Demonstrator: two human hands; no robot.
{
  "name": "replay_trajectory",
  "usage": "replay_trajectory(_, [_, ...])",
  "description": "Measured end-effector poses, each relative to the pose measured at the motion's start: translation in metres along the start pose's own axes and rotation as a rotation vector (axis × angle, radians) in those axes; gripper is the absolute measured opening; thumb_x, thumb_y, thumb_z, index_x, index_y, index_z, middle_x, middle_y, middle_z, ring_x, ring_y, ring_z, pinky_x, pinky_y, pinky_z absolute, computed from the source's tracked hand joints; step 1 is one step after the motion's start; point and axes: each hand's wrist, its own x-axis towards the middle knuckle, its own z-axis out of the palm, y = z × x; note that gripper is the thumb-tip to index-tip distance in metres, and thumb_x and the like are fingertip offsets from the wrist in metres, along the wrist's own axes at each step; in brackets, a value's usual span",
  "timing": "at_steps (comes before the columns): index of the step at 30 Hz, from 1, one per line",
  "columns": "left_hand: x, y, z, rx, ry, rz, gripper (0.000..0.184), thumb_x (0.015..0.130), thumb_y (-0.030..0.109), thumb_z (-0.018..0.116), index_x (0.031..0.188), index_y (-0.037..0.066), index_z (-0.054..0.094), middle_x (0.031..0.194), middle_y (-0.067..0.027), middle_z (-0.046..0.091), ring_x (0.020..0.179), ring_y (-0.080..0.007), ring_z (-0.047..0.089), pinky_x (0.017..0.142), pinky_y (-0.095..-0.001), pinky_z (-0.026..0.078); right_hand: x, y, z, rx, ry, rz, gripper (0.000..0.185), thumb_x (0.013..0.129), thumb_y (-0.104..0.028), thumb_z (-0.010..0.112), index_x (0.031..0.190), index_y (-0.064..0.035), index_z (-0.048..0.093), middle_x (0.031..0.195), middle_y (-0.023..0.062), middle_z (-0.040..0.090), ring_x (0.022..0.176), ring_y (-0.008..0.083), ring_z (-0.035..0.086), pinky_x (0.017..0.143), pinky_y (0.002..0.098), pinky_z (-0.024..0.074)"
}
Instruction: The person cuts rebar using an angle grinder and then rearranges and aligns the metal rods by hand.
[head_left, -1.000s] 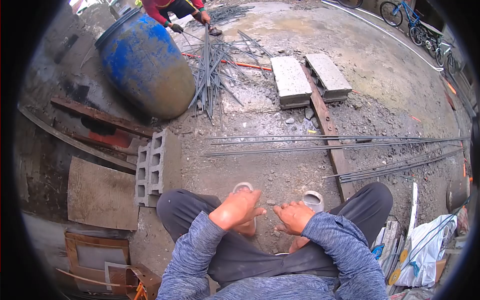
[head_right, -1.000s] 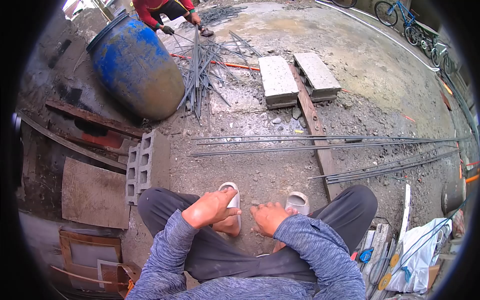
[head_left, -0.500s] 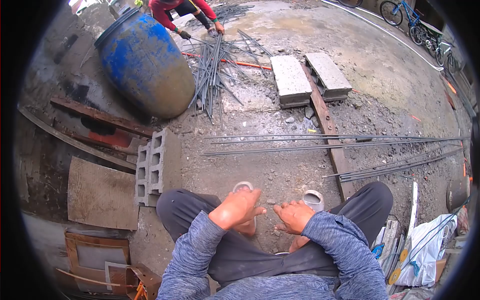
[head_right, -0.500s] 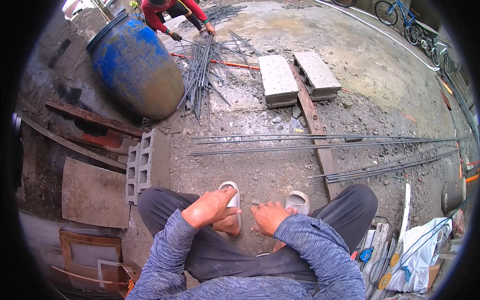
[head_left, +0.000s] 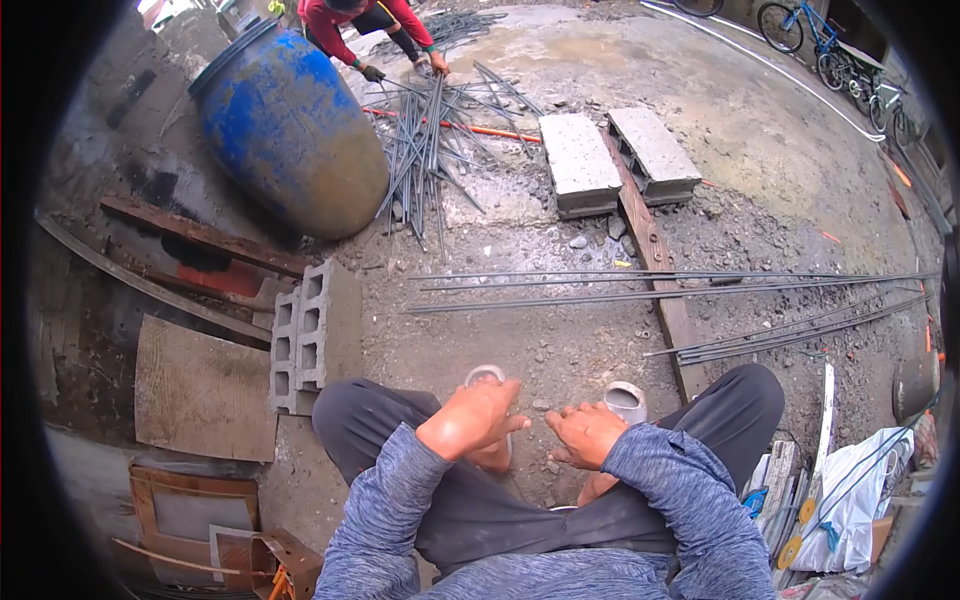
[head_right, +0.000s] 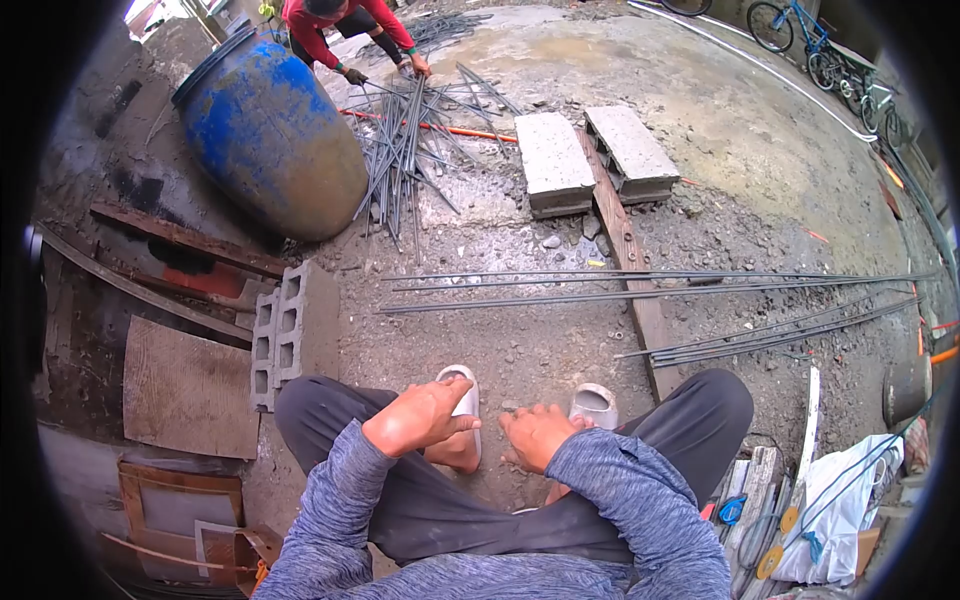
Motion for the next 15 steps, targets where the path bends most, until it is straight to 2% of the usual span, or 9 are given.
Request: replay_trajectory(15, [0.0025,-0.0013,0.0037,0.009,-0.004,0.014,0.051,0.093,0.041,0.066,0.119,0.000,0.052,0.111,-0.0229,0.064,0.102,-0.0449,0.064,0.081,-0.0528,0.053,0.0007,-0.0007,0.0009,-0.009,-0.006,-0.001,0.057,0.090,-0.046,0.068,0.128,-0.0052,0.055,0.121,0.0167,0.066,0.114,0.0363,0.063,0.094,0.0504,0.0476])
